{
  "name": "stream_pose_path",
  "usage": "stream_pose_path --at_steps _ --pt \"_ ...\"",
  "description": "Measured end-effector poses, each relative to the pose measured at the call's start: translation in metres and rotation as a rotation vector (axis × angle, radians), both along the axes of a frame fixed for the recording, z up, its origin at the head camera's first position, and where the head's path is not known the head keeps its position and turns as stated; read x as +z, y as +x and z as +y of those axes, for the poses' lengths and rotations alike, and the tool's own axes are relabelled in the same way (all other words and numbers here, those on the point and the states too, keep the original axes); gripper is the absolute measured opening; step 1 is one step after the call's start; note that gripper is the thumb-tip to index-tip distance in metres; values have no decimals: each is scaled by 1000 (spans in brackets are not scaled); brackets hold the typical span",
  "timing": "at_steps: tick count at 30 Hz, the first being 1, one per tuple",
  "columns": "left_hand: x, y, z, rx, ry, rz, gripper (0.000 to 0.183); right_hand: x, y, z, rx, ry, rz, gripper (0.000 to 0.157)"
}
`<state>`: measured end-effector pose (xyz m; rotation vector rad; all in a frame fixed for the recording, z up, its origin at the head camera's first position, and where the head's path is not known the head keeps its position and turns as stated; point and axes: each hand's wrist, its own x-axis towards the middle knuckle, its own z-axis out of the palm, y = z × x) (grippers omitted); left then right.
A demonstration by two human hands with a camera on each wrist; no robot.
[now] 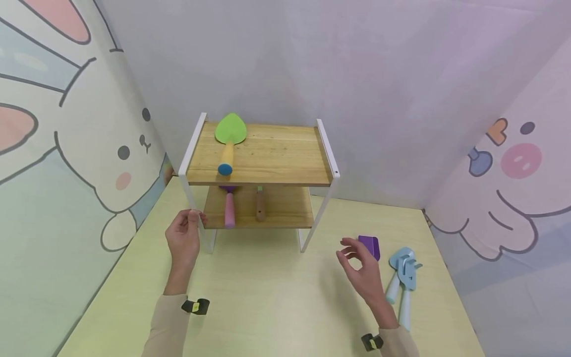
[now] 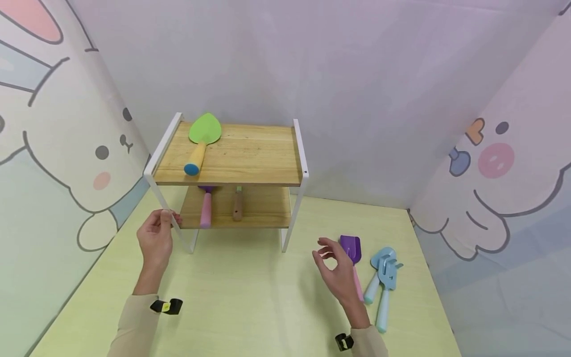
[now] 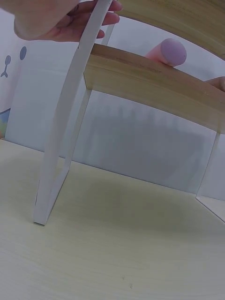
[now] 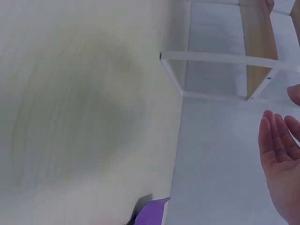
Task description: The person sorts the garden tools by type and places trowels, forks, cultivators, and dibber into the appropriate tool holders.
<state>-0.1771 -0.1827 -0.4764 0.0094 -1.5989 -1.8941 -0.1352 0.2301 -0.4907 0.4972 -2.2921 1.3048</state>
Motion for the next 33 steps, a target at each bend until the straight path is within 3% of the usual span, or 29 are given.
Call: stream_pose_path --at_steps 7,11,18,33 --pt "-2 -1 0 7 14 -11 26 -8 1 11 -49 13 3 37" --pt "-3 -2 -1 -2 30 -7 25 -27 -2 24 -86 26 -7 39" --pt "-3 -1 -1 -5 22 -2 27 -57 -7 51 -137 6 -156 40" --pt "0 0 -1 -7 8 -8 22 -65 5 75 -235 110 -308 40"
